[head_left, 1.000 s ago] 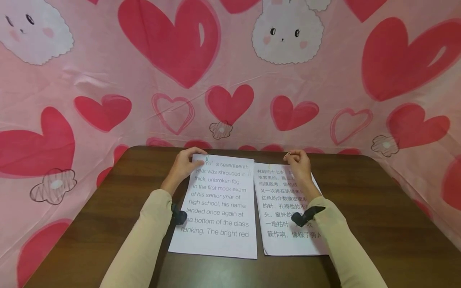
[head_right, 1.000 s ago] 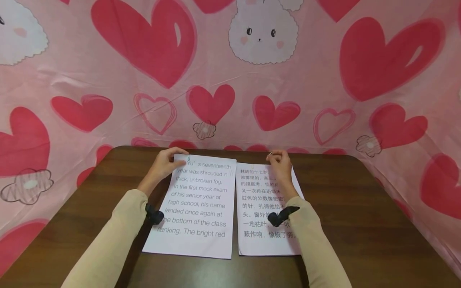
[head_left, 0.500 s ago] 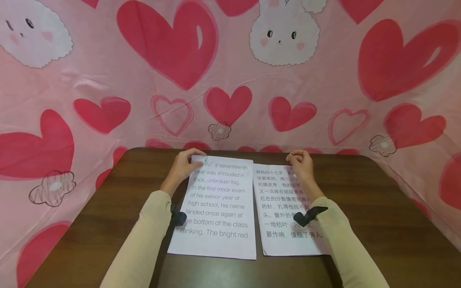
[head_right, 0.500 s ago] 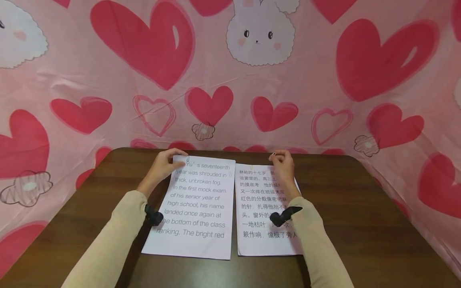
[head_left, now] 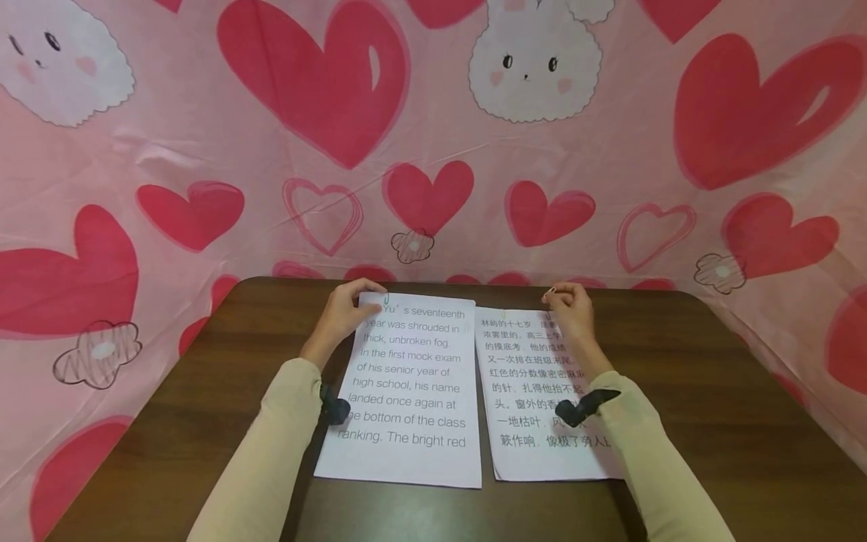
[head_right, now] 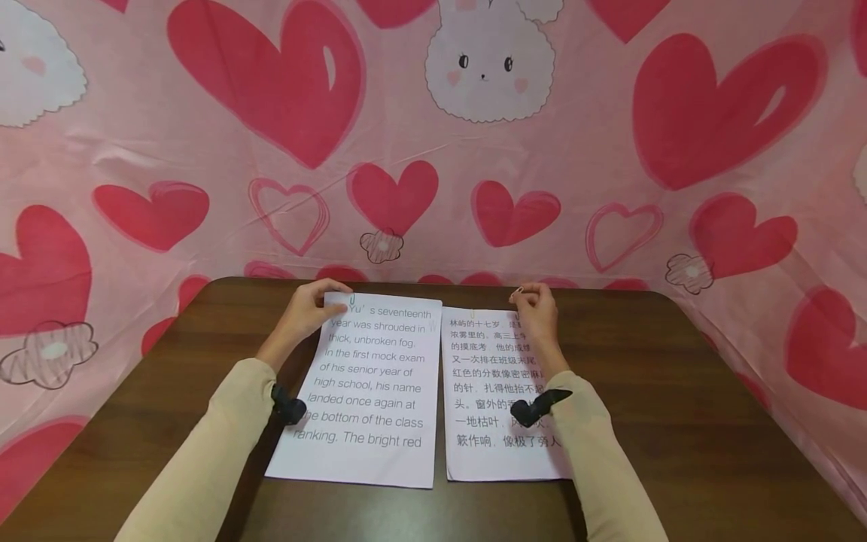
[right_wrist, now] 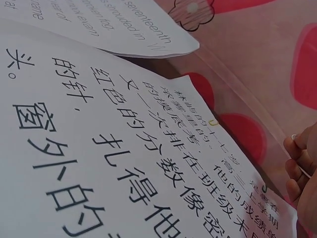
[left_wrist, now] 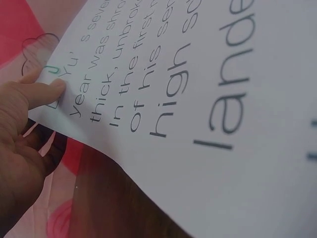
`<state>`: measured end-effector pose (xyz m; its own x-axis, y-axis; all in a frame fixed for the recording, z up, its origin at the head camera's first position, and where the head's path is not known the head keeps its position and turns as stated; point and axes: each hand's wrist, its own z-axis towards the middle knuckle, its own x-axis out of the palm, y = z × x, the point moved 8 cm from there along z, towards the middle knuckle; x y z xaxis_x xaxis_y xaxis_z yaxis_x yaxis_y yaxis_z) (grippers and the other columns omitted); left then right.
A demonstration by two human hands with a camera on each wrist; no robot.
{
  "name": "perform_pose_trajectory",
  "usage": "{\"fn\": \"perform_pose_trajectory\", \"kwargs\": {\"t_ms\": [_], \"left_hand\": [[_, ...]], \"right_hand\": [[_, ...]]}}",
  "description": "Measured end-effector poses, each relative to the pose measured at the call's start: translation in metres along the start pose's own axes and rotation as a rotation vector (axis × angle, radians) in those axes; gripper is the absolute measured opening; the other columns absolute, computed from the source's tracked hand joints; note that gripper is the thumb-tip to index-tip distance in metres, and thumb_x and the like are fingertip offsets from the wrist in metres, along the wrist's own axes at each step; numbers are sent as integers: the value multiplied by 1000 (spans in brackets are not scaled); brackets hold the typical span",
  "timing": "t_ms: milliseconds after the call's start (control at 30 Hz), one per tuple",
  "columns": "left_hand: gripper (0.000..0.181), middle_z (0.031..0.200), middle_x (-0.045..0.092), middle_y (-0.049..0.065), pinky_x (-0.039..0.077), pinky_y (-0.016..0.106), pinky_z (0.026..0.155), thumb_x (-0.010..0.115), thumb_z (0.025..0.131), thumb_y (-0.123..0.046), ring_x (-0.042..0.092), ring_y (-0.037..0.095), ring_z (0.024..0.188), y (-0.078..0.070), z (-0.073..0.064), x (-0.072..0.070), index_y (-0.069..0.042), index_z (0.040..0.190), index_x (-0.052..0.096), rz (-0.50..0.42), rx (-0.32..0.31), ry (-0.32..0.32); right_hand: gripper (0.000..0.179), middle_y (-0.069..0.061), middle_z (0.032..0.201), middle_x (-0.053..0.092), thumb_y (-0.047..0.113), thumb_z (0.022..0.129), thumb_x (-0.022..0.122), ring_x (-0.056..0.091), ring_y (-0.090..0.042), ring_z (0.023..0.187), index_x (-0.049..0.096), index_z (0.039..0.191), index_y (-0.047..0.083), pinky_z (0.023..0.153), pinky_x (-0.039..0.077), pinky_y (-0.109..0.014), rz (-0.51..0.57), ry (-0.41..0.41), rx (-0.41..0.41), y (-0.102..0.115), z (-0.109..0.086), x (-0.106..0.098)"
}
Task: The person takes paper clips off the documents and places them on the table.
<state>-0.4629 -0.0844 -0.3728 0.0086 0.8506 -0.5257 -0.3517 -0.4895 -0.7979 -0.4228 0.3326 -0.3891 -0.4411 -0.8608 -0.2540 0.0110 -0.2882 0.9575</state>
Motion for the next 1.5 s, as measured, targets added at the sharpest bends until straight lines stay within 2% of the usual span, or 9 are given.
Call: {"fn": "perform_pose_trajectory", "kwargs": {"t_ms": [367,500,667,900,1267,1500], "left_hand": [[26,126,67,18,51,50,104,70,91,-4,60,35,110,-2,1,0,-7,117,70,-1,13,-3],[25,127,66,16,50,50,105,70,92,-5,60,35,112,-1,0,0,-9,116,70,-3,-8,2],[26,126,66,17,50,50,105,70,91,-5,60,35,112,-2,-1,0,-8,117,70,3,1,3],[25,126,67,16,52,48,102,70,92,-5,61,34,109,-1,1,3,-9,117,70,-4,-14,8],[26,125,66,17,54,48,98,69,92,-4,61,34,106,-4,1,3,-8,117,70,-5,-11,4],[26,126,66,16,54,46,96,69,92,-4,61,33,106,-3,3,4,-9,118,70,-6,-14,2]], "right_hand": [[31,15,84,64,17,102,56,59,1,85,51,128,1,85,41,-16,-42,1,-9,1,2,-5],[31,18,81,62,16,101,57,59,3,84,51,128,0,85,41,-15,-37,1,-15,1,2,-7],[31,22,76,60,15,100,58,58,7,79,52,127,-1,83,42,-12,-40,-2,-31,-1,3,-11],[27,21,74,61,15,99,60,60,5,78,54,122,1,82,41,-12,-61,-18,-27,-6,6,-15],[25,23,70,60,12,98,61,61,5,74,55,119,0,75,44,-8,-32,-27,-22,-11,9,-19],[22,19,73,62,13,97,62,64,-2,79,57,116,3,75,44,-10,-44,-32,-4,-14,8,-21]]}}
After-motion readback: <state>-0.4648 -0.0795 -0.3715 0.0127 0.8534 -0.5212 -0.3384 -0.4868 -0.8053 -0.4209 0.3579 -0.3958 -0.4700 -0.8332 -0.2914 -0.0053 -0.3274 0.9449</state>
